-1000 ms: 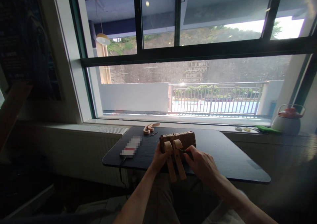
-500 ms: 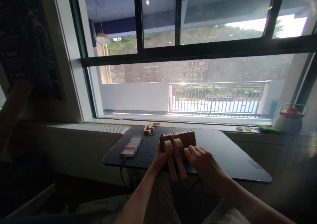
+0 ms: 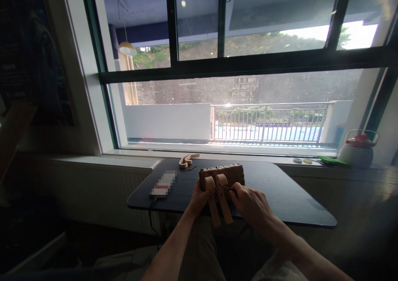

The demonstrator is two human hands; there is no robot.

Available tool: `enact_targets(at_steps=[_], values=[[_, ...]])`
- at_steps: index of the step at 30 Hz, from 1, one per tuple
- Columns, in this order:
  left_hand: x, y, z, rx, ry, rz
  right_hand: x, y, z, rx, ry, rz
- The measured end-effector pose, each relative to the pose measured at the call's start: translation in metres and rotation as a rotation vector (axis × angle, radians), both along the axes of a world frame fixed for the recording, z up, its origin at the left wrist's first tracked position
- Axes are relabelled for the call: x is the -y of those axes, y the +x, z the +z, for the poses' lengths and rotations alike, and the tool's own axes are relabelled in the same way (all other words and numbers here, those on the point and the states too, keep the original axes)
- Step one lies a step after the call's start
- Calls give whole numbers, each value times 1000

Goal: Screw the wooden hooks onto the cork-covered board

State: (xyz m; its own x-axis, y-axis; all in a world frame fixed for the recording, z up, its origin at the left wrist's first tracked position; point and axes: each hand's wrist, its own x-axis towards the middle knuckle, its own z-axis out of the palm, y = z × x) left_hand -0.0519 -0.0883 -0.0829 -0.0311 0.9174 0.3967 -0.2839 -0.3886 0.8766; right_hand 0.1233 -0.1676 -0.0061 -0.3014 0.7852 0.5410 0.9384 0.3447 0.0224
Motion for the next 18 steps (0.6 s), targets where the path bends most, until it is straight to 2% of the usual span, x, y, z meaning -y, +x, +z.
enact_targets(at_steps=[6,12,18], values=[[1,2,-2,-5,-1,42,4,-2,2,66,5,80],[3,5,-1,17,17,75,4,-5,1,153,42,79],[-2,8,-5,46,27,69,5,-2,2,350,168,113]])
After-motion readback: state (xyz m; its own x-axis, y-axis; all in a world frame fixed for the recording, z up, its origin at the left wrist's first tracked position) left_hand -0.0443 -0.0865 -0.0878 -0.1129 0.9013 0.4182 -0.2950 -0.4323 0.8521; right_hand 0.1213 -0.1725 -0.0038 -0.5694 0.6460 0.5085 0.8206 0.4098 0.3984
